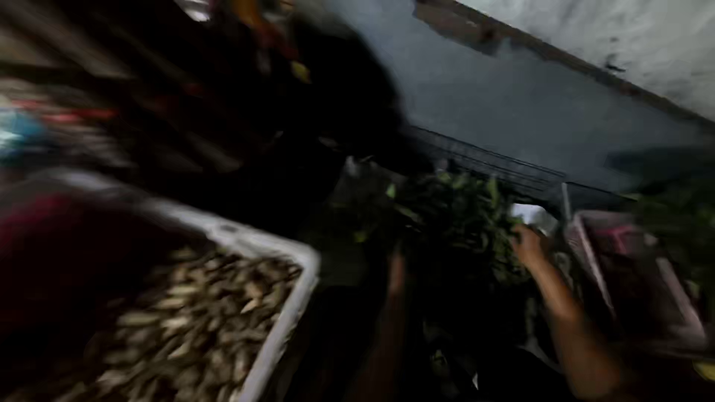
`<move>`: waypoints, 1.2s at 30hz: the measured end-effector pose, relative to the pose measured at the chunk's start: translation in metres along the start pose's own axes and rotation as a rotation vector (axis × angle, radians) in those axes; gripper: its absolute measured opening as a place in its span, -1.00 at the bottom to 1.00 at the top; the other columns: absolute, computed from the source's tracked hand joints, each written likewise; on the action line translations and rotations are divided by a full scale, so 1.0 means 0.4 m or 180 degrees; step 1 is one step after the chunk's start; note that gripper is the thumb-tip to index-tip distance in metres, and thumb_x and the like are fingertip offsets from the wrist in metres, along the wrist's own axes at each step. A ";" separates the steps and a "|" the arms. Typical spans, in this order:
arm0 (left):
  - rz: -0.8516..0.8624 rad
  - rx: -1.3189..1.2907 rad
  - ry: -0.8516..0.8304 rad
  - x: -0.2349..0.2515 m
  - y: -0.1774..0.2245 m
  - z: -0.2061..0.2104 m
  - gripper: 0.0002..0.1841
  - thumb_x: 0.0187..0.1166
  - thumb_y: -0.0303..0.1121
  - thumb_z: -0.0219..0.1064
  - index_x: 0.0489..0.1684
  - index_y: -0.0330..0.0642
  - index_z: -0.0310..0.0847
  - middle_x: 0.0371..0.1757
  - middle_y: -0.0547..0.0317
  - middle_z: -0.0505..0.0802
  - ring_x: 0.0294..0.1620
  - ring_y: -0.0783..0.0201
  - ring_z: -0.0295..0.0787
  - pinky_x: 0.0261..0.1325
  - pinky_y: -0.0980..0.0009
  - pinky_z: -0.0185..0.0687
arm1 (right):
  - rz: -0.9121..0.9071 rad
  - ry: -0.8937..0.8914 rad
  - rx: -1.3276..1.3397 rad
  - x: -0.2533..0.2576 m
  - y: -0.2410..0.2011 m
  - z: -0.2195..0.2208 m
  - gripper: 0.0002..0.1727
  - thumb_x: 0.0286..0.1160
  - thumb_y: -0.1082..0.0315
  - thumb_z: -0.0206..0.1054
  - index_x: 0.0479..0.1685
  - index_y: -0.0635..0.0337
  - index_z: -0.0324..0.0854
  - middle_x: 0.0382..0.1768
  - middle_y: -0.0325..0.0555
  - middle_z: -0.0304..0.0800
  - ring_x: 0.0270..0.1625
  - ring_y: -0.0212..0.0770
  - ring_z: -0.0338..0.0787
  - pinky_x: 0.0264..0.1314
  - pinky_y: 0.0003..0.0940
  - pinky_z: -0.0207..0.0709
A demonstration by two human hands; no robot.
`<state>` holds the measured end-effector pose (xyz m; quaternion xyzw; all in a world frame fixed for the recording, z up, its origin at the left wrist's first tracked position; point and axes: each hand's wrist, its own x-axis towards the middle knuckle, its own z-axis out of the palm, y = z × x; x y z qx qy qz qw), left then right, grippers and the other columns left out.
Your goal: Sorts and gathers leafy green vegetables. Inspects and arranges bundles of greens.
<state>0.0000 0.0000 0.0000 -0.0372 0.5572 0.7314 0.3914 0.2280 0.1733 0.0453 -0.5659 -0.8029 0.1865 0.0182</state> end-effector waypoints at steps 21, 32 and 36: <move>0.0059 0.0227 -0.1209 -0.010 -0.024 0.021 -0.83 0.73 -0.43 0.22 0.08 -0.30 0.66 -0.65 0.33 0.55 -0.72 0.46 0.39 -0.59 0.51 0.46 | -0.1034 0.0242 0.1269 -0.050 -0.244 0.110 -0.70 0.77 0.26 0.20 0.23 0.23 0.69 0.09 0.10 0.85 0.17 0.07 0.85 0.33 0.10 0.67; 0.0318 0.0098 -0.0364 -0.027 -0.002 0.027 -0.86 0.75 -0.44 0.21 -0.10 -0.37 0.60 -0.59 0.20 0.66 -0.72 0.44 0.45 -0.63 0.55 0.45 | -0.1951 -0.0045 0.1093 -0.123 -0.261 0.152 -0.68 0.76 0.20 0.20 0.02 0.30 0.70 -0.10 0.12 0.85 0.05 0.06 0.86 0.21 0.05 0.69; 0.0425 -0.0189 0.0165 -0.008 0.016 0.017 -0.85 0.78 -0.38 0.19 -0.19 -0.25 0.53 -0.62 0.26 0.58 -0.72 0.45 0.46 -0.63 0.55 0.49 | -0.1603 -0.0163 0.1016 -0.095 -0.129 0.140 -0.66 0.75 0.17 0.22 0.04 0.31 0.72 -0.05 0.11 0.86 0.09 0.06 0.85 0.28 0.08 0.66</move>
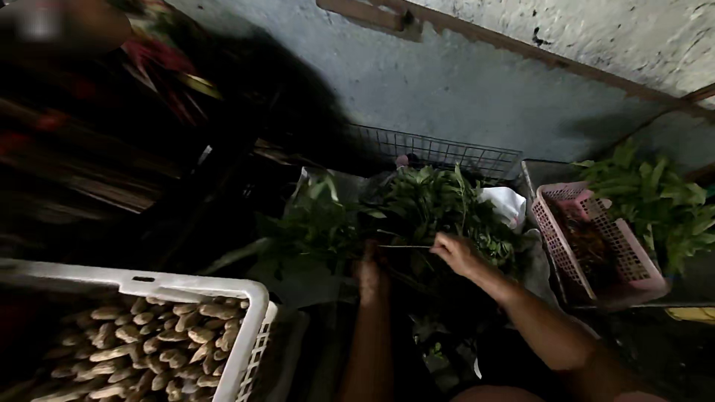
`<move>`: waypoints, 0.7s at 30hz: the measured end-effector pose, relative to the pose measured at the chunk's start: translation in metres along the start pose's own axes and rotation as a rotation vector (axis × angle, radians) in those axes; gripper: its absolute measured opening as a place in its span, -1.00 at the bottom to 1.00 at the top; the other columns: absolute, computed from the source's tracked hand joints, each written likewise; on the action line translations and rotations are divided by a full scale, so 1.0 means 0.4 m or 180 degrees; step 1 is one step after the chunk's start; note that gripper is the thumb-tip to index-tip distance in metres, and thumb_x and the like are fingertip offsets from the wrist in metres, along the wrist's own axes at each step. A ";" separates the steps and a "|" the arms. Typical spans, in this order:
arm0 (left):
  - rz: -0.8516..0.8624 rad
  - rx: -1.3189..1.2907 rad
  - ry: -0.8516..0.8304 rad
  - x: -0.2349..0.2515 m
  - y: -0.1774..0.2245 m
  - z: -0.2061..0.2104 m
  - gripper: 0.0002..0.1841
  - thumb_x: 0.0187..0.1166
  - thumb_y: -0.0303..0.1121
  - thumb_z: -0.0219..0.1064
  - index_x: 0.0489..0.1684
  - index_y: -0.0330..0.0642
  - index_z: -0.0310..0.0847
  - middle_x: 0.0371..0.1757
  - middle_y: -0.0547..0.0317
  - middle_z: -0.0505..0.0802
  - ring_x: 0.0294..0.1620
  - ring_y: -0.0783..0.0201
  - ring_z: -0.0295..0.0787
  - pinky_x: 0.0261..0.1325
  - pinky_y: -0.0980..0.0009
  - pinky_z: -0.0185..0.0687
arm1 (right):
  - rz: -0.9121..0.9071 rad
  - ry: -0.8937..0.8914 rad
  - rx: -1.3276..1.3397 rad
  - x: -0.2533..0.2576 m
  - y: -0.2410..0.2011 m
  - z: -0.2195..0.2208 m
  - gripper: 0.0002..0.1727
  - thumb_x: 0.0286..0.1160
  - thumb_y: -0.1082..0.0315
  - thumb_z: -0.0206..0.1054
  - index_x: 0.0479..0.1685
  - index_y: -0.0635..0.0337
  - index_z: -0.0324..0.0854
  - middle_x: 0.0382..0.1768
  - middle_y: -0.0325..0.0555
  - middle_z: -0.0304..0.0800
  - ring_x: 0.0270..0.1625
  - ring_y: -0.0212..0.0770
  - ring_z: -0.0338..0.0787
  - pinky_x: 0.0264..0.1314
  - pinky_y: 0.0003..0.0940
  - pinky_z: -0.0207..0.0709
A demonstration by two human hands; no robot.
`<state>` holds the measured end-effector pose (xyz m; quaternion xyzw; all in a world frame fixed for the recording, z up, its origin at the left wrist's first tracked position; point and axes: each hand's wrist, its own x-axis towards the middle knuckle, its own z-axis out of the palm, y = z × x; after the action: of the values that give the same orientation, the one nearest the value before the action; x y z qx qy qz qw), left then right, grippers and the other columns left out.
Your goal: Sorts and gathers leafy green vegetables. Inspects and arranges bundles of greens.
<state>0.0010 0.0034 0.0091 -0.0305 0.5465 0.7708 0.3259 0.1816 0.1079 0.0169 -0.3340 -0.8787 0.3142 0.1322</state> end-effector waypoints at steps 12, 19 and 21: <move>-0.0380 0.0455 -0.0037 0.008 -0.013 -0.009 -0.80 0.72 -0.25 0.32 -0.22 -0.14 0.45 -0.70 0.35 0.41 -0.78 0.44 0.30 -0.67 0.51 0.40 | 0.0813 -0.0682 -0.0983 0.031 0.000 0.106 -0.56 0.67 0.06 0.25 0.31 0.15 0.73 0.45 0.20 0.62 0.57 0.23 0.52 0.66 0.27 0.25; -0.0578 0.1236 -0.0617 -0.026 -0.038 0.012 -0.74 0.61 -0.34 0.44 0.08 -0.33 0.62 -0.40 0.11 0.76 -0.53 0.35 0.62 -0.46 0.43 0.61 | 0.0555 -0.0105 -0.0205 0.057 -0.119 0.100 -0.61 0.82 0.19 0.04 0.36 0.22 0.58 0.06 0.12 0.86 0.19 0.07 0.85 0.34 0.03 0.65; -0.0523 0.1171 -0.0644 -0.029 -0.039 0.017 -0.65 0.63 -0.37 0.41 0.24 -0.39 0.54 -0.18 -0.03 0.83 -0.26 0.24 0.81 -0.16 0.28 0.79 | 0.0496 -0.0228 0.0029 0.058 -0.142 0.102 -0.61 0.83 0.21 0.03 0.39 0.21 0.56 0.15 0.11 0.83 0.27 0.05 0.82 0.39 0.00 0.62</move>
<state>0.0207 0.0065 0.0037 0.0625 0.6381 0.6282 0.4408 0.1176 0.0715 0.0225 -0.3894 -0.8528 0.3393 0.0774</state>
